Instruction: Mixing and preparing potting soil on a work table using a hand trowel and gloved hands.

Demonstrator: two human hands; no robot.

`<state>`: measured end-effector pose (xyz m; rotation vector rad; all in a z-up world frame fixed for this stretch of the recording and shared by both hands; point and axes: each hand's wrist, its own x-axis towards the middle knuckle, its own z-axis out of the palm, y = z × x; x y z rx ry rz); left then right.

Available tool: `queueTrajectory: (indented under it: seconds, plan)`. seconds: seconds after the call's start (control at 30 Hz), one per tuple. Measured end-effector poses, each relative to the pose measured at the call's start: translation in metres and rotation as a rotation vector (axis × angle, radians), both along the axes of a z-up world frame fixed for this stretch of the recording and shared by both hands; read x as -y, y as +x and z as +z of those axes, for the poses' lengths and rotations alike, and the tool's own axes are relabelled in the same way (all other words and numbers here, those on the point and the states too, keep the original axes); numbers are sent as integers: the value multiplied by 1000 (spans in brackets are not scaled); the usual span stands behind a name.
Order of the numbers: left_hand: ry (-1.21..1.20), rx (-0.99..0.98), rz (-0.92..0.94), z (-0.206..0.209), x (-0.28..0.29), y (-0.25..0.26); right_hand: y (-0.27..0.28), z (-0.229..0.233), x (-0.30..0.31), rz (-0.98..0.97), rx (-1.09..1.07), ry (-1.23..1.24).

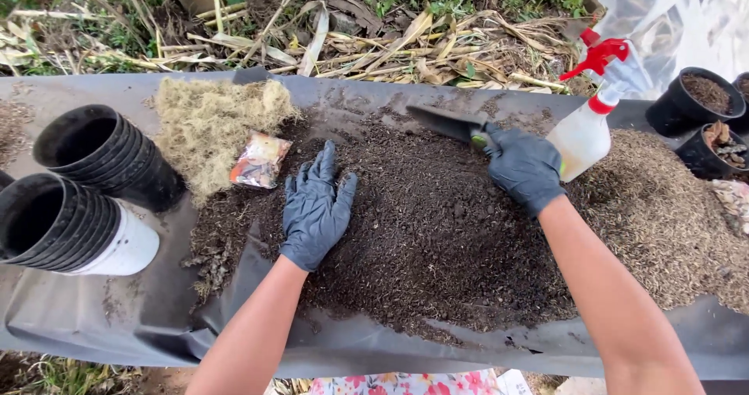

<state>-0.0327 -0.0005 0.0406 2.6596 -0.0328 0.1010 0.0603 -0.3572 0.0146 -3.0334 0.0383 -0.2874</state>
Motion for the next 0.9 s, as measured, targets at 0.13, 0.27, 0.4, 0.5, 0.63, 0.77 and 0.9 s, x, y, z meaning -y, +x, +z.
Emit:
queueTrajectory:
  seconds: [0.13,0.27,0.4,0.5,0.63,0.77,0.9]
  plan:
    - [-43,12,-2,-10,-2,3,-6,10,-24,74,-71,32]
    - [-55,31,-14,-17,-4,7,-52,54,-33,183,-1,147]
    - [-127,61,-85,-5,-2,0,-98,91,-27,129,-27,180]
    - [-252,216,-86,-24,0,6,-102,82,7,31,-138,98]
    - [-377,325,-202,-8,4,-1,-109,54,33,-69,-301,139]
    - [-314,338,-438,2,4,-5,-107,36,42,-48,-211,39]
    - [-180,365,-484,2,3,-4,-107,32,25,-42,151,-162]
